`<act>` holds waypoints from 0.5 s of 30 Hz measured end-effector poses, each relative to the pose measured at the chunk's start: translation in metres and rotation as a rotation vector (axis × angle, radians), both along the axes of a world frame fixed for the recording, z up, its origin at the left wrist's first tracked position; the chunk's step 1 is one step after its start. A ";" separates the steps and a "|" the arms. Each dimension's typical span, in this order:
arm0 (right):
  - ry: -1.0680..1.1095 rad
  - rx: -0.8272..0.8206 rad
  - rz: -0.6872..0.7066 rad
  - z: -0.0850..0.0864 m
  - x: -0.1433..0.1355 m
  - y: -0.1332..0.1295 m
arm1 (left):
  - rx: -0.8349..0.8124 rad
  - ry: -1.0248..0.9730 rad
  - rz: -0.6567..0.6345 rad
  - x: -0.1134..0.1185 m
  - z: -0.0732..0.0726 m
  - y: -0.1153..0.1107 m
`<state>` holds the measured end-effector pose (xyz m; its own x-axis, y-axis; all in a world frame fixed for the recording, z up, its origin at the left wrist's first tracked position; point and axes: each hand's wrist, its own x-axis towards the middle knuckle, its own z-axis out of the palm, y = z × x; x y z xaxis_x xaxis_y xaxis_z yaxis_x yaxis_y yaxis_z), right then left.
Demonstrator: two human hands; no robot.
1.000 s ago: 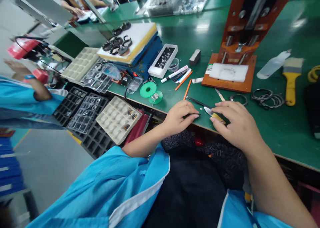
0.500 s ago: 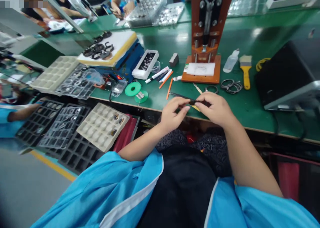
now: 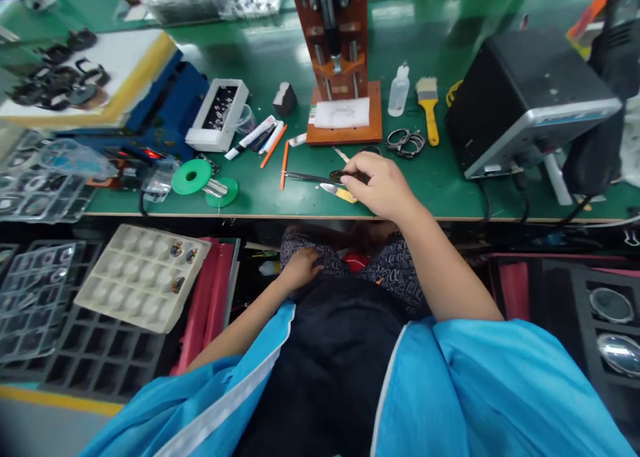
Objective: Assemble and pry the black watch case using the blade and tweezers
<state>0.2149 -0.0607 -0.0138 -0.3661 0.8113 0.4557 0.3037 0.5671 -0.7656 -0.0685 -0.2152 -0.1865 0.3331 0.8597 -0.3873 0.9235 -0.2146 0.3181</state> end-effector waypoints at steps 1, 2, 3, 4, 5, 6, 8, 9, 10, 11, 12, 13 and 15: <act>-0.002 -0.001 0.002 0.000 0.000 0.000 | -0.023 0.050 0.016 -0.003 -0.007 0.000; 0.000 0.005 0.001 -0.001 0.001 0.000 | -0.038 0.090 0.023 -0.005 -0.012 0.000; 0.005 0.016 0.002 -0.001 0.001 -0.001 | -0.045 0.119 0.025 -0.005 -0.016 0.000; 0.009 0.033 0.007 -0.002 0.002 -0.001 | -0.046 0.143 0.024 -0.004 -0.019 0.002; 0.012 0.053 0.013 -0.002 0.003 -0.002 | -0.044 0.161 0.018 -0.002 -0.022 0.004; 0.006 0.069 0.024 -0.002 0.003 -0.003 | -0.041 0.177 0.009 0.001 -0.023 0.007; -0.024 0.088 0.039 -0.002 0.005 -0.006 | -0.044 0.201 -0.023 0.009 -0.026 0.014; -0.045 0.091 0.044 -0.001 0.006 -0.008 | -0.051 0.209 -0.045 0.014 -0.028 0.018; -0.061 0.090 0.039 0.000 0.007 -0.010 | -0.063 0.214 -0.068 0.020 -0.029 0.023; -0.075 0.094 0.037 0.001 0.007 -0.011 | -0.079 0.214 -0.095 0.026 -0.030 0.027; -0.088 0.087 0.028 0.003 0.008 -0.013 | -0.100 0.209 -0.122 0.032 -0.031 0.032; -0.100 0.079 0.023 0.005 0.008 -0.014 | -0.122 0.199 -0.148 0.039 -0.031 0.037; -0.125 0.048 0.027 0.007 0.007 -0.018 | -0.159 0.151 -0.189 0.051 -0.031 0.048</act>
